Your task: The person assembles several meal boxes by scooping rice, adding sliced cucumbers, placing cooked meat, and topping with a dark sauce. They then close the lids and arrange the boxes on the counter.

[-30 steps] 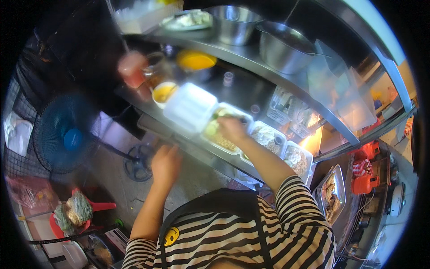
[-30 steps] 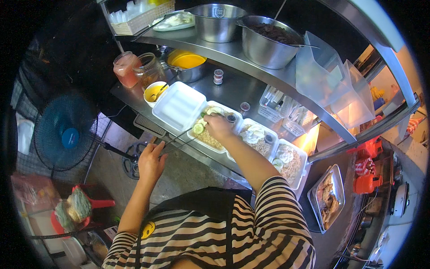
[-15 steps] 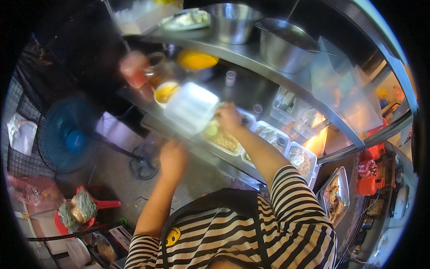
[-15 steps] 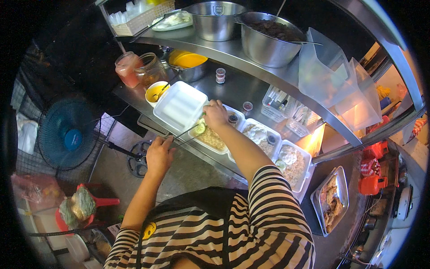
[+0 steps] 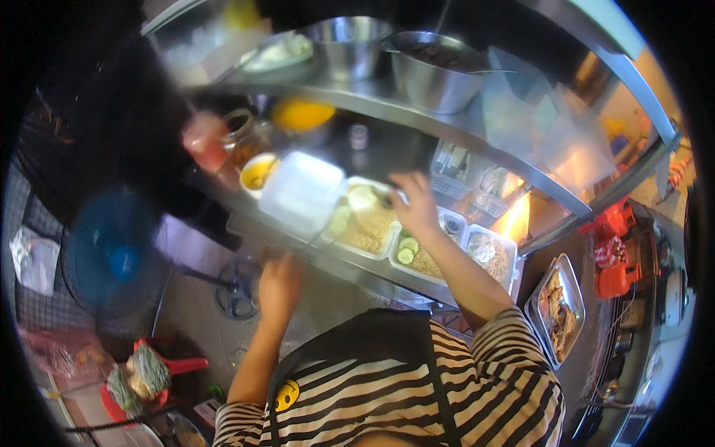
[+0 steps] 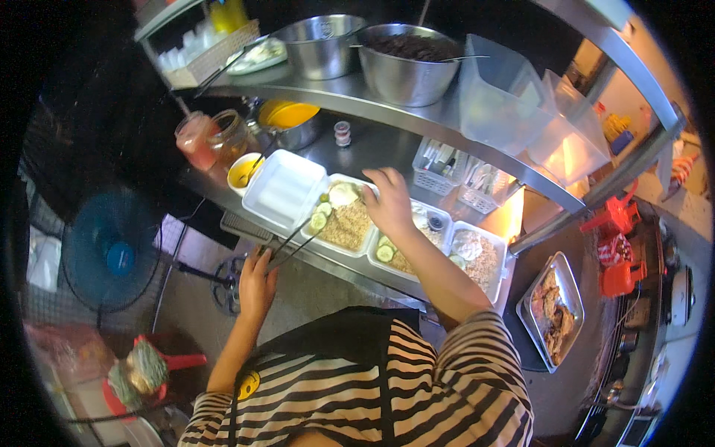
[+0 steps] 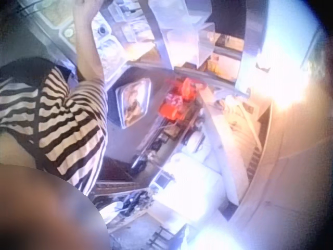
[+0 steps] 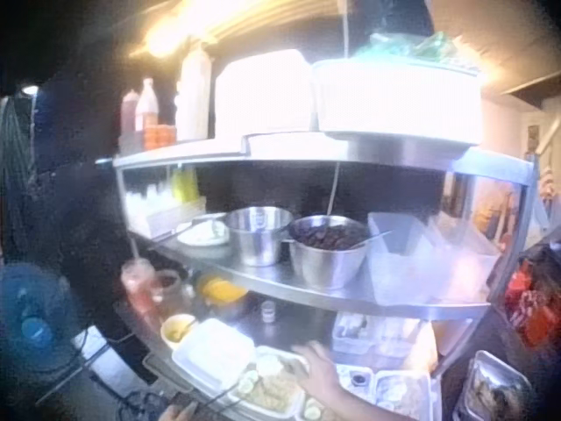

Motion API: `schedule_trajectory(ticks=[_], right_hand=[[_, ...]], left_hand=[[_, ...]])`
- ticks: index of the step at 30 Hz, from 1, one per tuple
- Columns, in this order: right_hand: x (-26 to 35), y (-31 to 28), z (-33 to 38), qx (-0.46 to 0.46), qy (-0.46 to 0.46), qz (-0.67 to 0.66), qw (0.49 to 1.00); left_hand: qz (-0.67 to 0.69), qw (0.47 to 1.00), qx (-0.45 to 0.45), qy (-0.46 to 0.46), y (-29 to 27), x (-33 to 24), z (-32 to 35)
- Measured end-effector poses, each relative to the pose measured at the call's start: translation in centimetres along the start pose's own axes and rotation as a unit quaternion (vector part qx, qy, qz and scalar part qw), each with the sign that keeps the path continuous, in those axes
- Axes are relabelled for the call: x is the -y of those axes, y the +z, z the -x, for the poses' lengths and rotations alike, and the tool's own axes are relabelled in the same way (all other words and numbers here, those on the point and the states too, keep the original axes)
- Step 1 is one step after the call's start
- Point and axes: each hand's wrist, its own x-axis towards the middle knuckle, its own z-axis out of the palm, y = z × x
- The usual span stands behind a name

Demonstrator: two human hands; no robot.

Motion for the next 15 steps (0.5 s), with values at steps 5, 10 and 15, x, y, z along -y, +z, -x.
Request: schedule_trajectory(ticks=[5,10,15], right_hand=[[3.6,-9.9,11.5,0.032,0.127,0.036,0.991],[3.1,-12.7,31.6,0.144,0.341,0.042,0.928],[-2.0,-9.0,51.8,0.421,0.400,0.133,0.803]], left_hand=[[0.188,0.971,-0.059,-0.138,-0.7,-0.6,4.1],[0.247,0.956,-0.014,-0.161,2.2,3.4,4.7],[0.453,0.867,0.054,-0.200,2.8,1.9,-0.4]])
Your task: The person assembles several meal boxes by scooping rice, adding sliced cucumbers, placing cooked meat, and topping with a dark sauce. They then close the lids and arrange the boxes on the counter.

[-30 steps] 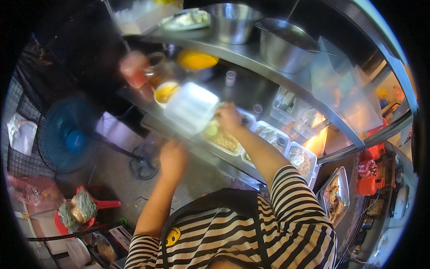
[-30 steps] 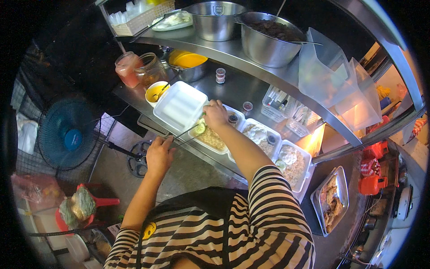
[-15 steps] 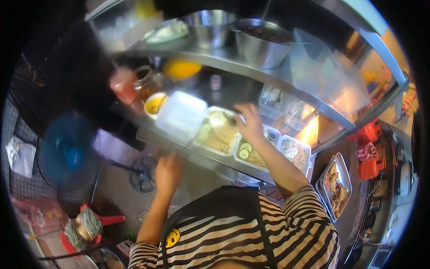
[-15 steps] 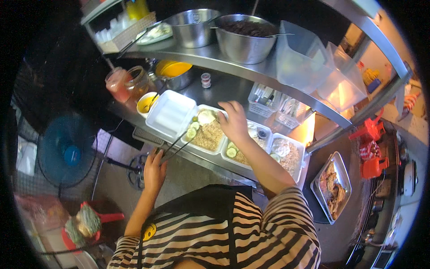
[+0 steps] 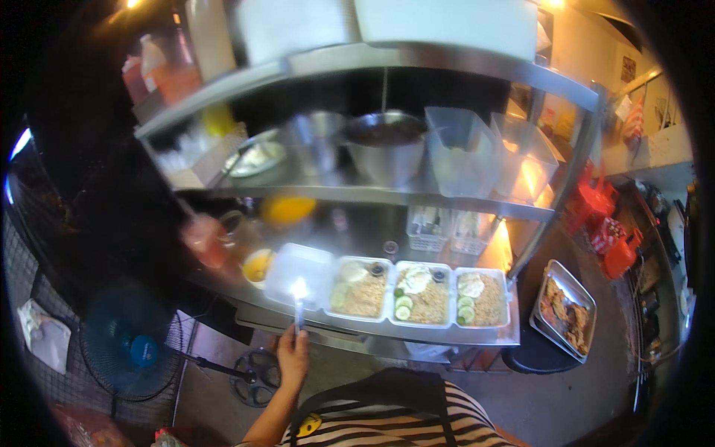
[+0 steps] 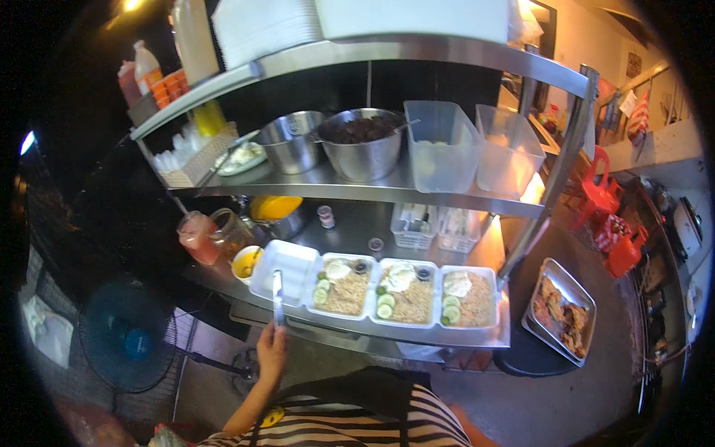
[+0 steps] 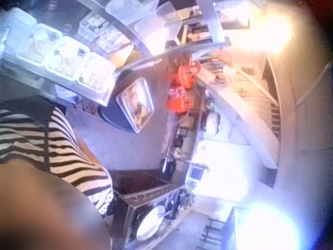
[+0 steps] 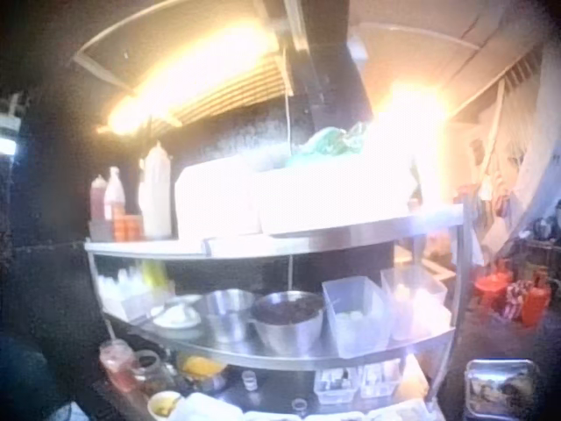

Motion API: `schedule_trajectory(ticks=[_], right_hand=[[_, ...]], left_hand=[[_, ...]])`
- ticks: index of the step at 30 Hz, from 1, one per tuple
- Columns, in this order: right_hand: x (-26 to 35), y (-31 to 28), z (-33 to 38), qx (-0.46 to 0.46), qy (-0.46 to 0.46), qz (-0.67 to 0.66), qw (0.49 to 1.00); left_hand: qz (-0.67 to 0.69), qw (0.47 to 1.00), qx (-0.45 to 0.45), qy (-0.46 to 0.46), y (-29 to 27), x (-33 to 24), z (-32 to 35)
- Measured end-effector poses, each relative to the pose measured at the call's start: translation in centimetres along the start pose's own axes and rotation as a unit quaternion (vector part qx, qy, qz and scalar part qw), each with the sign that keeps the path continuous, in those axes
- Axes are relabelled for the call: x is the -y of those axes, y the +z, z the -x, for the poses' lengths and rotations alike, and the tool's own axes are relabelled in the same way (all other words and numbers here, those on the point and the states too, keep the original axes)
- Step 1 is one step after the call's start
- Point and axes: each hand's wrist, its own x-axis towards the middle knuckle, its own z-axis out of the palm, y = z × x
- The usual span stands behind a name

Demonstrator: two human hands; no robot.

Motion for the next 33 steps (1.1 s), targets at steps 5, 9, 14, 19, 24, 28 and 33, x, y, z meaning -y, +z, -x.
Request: schedule_trajectory(ticks=[5,9,14,19,24,28,33], right_hand=[[17.7,-15.0,0.4,-0.185,0.085,-0.273,0.940],[22.6,-20.6,-0.2,-0.234,-0.060,-0.255,0.936],[24.9,-25.4,-3.1,-0.143,-0.258,-0.330,0.897],[24.0,-24.4,-4.6,0.015,-0.268,-0.480,0.835],[20.5,-27.0,-3.4,0.114,-0.296,-0.603,0.732],[17.8,-24.9,-4.4,0.096,-0.274,-0.684,0.669],[14.3,-25.5,-1.5,0.033,-0.256,-0.752,0.607]], left_hand=[[0.083,0.993,0.088,-0.005,3.6,-2.8,0.4],[0.112,0.978,0.172,-0.033,8.1,-3.3,3.0],[0.099,0.961,0.247,-0.069,9.7,-6.4,4.3],[0.112,0.944,0.299,-0.086,12.7,-8.7,5.7],[0.171,0.908,0.383,-0.009,17.7,-8.0,8.1],[0.107,0.895,0.433,0.026,20.5,-7.6,9.1],[0.066,0.867,0.494,-0.001,24.3,-9.0,10.6]])
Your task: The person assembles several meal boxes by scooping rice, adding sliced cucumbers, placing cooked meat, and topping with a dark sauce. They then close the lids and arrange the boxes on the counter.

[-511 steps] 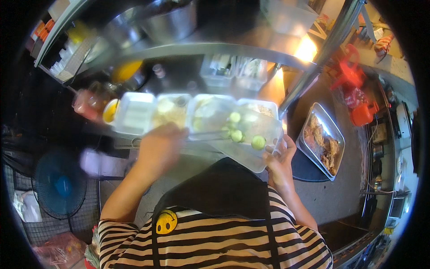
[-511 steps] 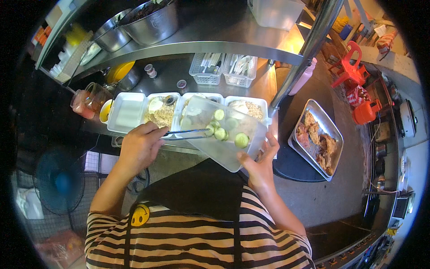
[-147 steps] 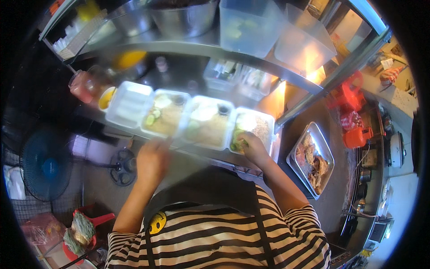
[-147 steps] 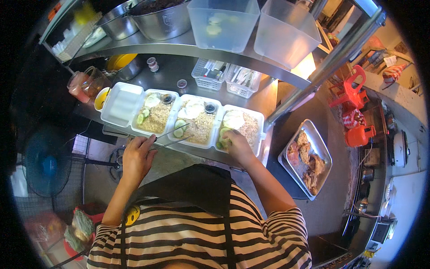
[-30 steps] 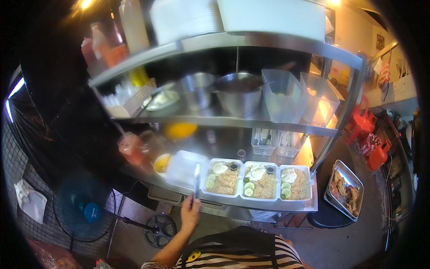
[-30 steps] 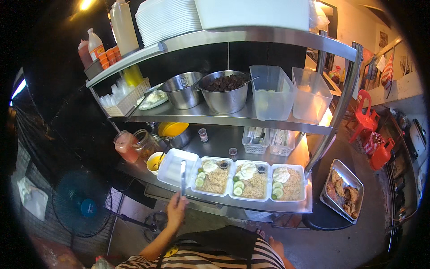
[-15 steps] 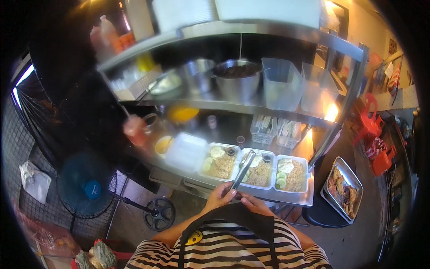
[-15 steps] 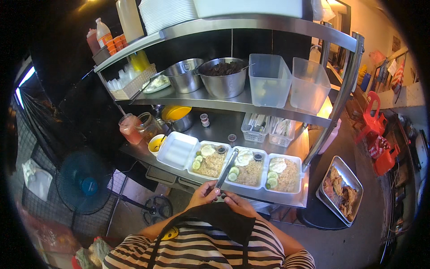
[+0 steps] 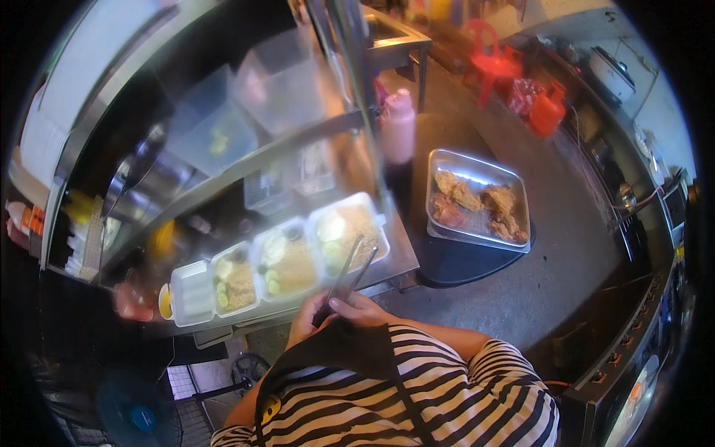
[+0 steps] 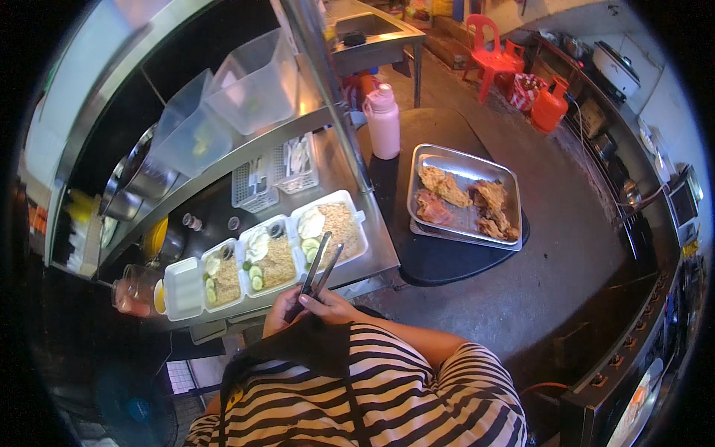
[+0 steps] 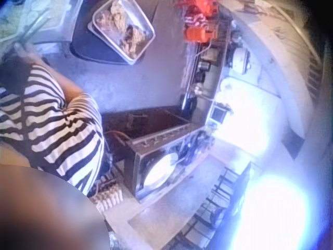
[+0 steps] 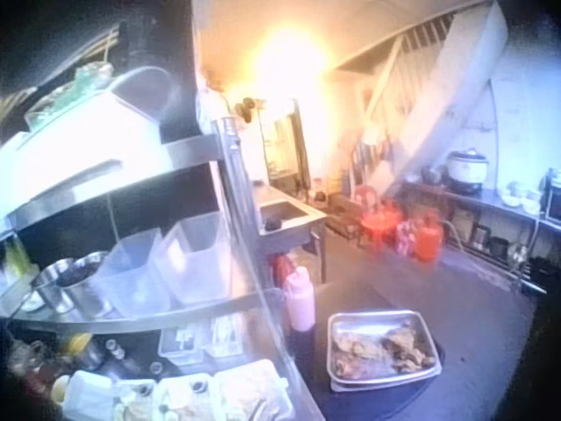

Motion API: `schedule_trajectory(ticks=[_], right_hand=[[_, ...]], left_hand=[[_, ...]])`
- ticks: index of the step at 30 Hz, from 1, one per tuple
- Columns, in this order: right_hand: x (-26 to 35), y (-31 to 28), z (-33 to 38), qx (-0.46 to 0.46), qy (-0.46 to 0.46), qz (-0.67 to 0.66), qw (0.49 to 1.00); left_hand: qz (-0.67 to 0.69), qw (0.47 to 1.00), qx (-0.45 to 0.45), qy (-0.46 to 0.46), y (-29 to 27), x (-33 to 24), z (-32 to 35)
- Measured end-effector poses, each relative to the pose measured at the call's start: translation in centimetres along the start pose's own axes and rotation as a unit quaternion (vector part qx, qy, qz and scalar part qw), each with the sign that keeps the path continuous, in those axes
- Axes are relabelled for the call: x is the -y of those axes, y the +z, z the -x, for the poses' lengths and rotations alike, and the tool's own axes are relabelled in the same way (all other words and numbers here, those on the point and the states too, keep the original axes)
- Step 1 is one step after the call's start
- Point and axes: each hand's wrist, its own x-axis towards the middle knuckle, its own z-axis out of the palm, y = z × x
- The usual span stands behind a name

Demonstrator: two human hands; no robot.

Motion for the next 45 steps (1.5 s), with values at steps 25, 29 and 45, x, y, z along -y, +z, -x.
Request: schedule_trajectory(ticks=[25,29,45], right_hand=[[1.7,2.3,7.8,-0.314,-0.073,0.112,0.940],[1.1,2.5,5.0,-0.282,-0.106,0.235,0.924],[8.4,-14.5,16.0,0.003,0.115,0.366,0.923]], left_hand=[[-0.078,0.969,0.236,-0.010,2.5,1.4,-0.9],[-0.038,0.986,0.129,0.094,3.4,3.1,-1.0],[0.065,0.996,0.011,-0.065,7.7,1.6,-10.8]])
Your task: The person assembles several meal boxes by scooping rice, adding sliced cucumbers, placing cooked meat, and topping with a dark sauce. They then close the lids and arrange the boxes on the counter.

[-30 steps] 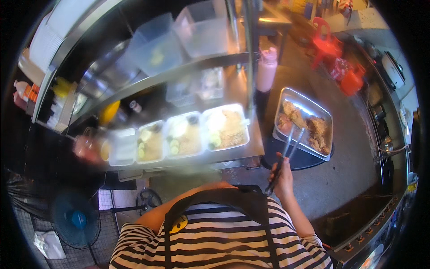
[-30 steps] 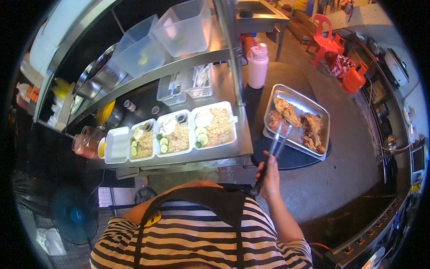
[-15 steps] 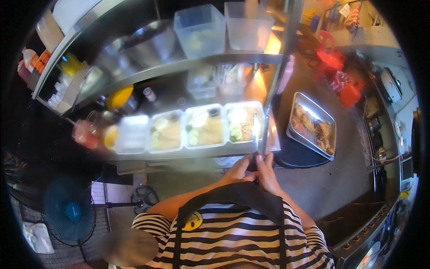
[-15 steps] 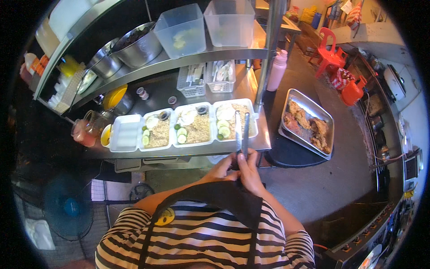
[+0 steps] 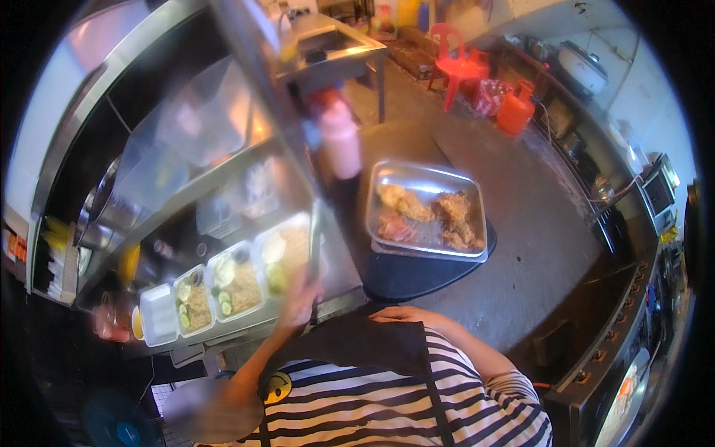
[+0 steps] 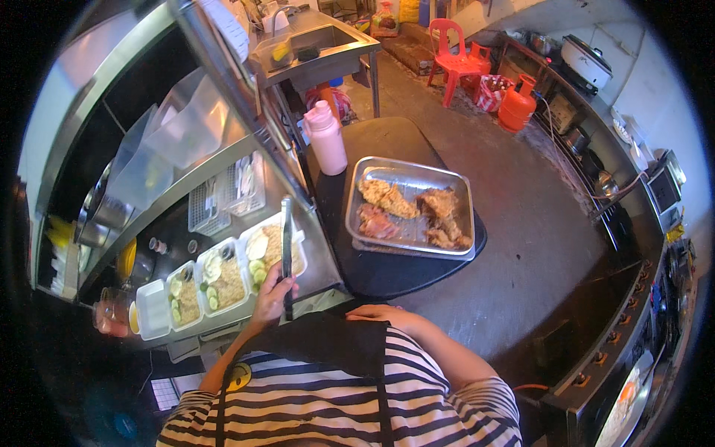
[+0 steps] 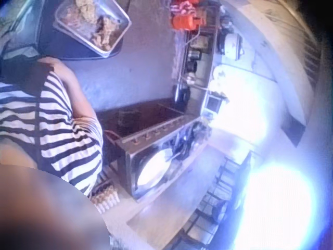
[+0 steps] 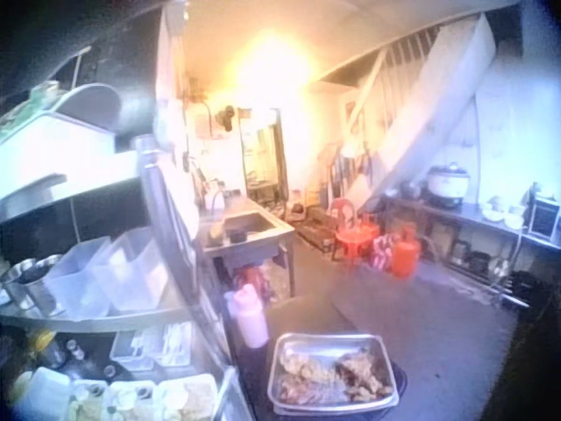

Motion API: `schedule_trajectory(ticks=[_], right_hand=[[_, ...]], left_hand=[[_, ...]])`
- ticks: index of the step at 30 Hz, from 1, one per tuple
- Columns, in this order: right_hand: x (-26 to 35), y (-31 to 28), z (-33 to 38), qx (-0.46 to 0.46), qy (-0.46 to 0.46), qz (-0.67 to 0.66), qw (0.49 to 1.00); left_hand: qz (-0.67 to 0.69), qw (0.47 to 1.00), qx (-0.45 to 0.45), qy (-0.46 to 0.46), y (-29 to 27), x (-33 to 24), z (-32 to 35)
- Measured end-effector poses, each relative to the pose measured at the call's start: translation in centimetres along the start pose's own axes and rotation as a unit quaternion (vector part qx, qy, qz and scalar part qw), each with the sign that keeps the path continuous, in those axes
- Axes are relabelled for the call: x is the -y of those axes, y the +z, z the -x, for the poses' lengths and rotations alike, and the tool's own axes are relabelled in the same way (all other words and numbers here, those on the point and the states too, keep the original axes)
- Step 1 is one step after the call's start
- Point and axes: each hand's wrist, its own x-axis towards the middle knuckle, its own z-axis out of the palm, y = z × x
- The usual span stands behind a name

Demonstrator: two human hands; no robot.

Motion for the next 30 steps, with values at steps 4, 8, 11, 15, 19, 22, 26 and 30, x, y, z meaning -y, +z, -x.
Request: schedule_trajectory(ticks=[4,8,11,15,19,22,26,30], right_hand=[[1.4,-6.6,5.3,-0.115,0.003,-0.008,0.993],[0.7,-11.1,6.2,-0.234,0.041,-0.163,0.957],[0.3,-14.4,4.9,-0.263,0.065,-0.149,0.951],[0.5,-17.6,2.5,-0.302,-0.002,0.105,0.948],[-1.4,-18.2,0.4,-0.279,-0.049,0.083,0.955],[-3.4,-17.9,2.0,-0.270,-0.028,0.113,0.956],[-4.5,-17.5,0.5,-0.279,-0.040,0.088,0.955],[-2.9,-17.2,-0.7,-0.237,-0.117,0.198,0.944]], left_hand=[[-0.250,0.965,0.011,-0.083,3.6,-1.6,-4.2],[-0.424,0.902,0.059,-0.064,6.4,-2.2,-7.9],[-0.498,0.863,0.041,-0.080,8.8,-3.2,-10.3],[-0.530,0.842,0.041,-0.092,10.4,-2.6,-13.6],[-0.485,0.865,-0.021,-0.128,10.8,0.2,-17.1],[-0.436,0.896,-0.037,-0.073,13.6,1.4,-17.6],[-0.539,0.833,-0.080,-0.098,15.2,-1.9,-17.6],[-0.523,0.838,-0.142,-0.060,13.6,-1.2,-17.7]])
